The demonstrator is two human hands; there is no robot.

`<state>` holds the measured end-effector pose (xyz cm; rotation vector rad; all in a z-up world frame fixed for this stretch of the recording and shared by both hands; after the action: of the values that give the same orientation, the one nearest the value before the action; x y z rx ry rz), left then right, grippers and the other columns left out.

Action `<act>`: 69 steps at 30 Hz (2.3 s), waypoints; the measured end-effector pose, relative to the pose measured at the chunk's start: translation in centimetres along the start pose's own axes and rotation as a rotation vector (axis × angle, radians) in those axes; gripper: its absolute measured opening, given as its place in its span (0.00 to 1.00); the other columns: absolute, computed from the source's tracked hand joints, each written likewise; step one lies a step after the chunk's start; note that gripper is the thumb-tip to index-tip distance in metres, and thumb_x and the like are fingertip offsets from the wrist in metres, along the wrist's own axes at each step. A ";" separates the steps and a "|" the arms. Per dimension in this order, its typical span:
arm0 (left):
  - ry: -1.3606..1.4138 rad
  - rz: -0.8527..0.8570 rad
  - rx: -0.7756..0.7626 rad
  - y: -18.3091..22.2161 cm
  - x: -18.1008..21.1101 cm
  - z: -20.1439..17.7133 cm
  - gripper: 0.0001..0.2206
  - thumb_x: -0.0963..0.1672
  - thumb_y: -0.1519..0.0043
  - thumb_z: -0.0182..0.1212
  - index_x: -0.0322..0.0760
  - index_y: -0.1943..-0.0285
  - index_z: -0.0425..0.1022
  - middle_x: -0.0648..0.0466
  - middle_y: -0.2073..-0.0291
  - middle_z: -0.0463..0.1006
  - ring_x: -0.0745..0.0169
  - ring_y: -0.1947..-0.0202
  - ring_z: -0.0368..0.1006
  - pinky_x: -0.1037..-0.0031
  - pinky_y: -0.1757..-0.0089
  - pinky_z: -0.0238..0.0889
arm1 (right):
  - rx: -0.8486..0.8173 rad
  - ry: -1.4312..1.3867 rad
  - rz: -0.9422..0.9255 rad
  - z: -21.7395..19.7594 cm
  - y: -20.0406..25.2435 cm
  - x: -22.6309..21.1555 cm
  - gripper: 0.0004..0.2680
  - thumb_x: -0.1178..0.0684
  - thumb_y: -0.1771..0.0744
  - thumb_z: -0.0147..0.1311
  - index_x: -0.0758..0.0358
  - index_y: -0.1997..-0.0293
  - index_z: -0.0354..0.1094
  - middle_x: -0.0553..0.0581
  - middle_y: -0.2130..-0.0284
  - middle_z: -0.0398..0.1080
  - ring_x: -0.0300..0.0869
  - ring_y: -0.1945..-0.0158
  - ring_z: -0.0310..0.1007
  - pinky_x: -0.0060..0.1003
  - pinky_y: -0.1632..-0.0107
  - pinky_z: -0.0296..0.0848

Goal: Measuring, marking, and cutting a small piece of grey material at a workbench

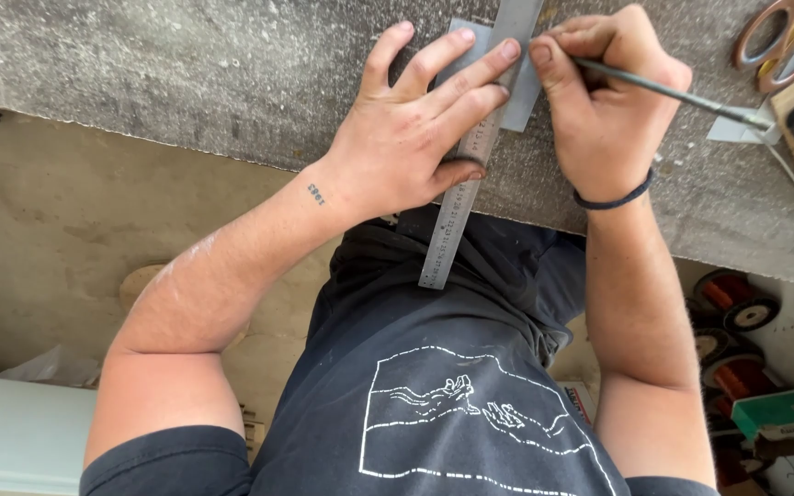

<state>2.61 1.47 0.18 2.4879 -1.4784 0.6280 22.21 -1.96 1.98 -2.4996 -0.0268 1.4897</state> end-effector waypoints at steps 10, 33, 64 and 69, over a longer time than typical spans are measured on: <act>0.003 -0.003 -0.035 0.0 -0.1 -0.1 0.32 0.56 0.39 0.78 0.39 0.32 0.73 0.57 0.22 0.57 0.49 0.26 0.53 0.47 0.33 0.35 | 0.017 0.025 0.000 0.2 0.4 0.6 0.07 0.70 0.26 0.62 0.76 0.57 0.66 0.71 0.60 0.76 0.56 0.54 0.80 0.45 0.51 0.78; -0.077 0.008 -0.019 0.0 0.0 0.3 0.32 0.58 0.38 0.78 0.43 0.34 0.70 0.57 0.22 0.56 0.48 0.27 0.53 0.46 0.34 0.40 | -0.009 0.089 0.052 1.2 5.9 -1.6 0.07 0.69 0.29 0.64 0.75 0.63 0.68 0.71 0.64 0.76 0.56 0.56 0.82 0.43 0.52 0.79; -0.209 -0.119 0.338 10.1 4.1 0.0 0.20 0.54 0.27 0.47 0.47 0.34 0.77 0.54 0.40 0.76 0.57 0.40 0.68 0.59 0.39 0.49 | -0.405 0.835 -0.619 -3.3 0.1 0.5 0.09 0.60 0.27 0.56 0.44 0.51 0.80 0.40 0.40 0.83 0.39 0.36 0.77 0.38 0.38 0.71; 0.803 -0.603 0.500 11.5 4.2 2.3 0.20 0.48 0.32 0.56 0.39 0.78 0.65 0.57 0.81 0.67 0.68 0.78 0.60 0.71 0.71 0.54 | -0.204 1.057 -0.558 -2.5 -1.2 0.7 0.05 0.53 0.23 0.59 0.44 0.47 0.82 0.44 0.63 0.72 0.42 0.60 0.69 0.37 0.57 0.66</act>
<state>-4.99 -8.32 -0.66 2.3036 -0.2835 1.7154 24.86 -1.13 2.77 -2.7635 -0.6397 -0.1068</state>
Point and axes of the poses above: each hand's wrist, its own y-axis away from the middle knuckle, its own z-axis out of the palm, x = y × z, the point moved 3 cm from there along -y, towards the middle knuckle
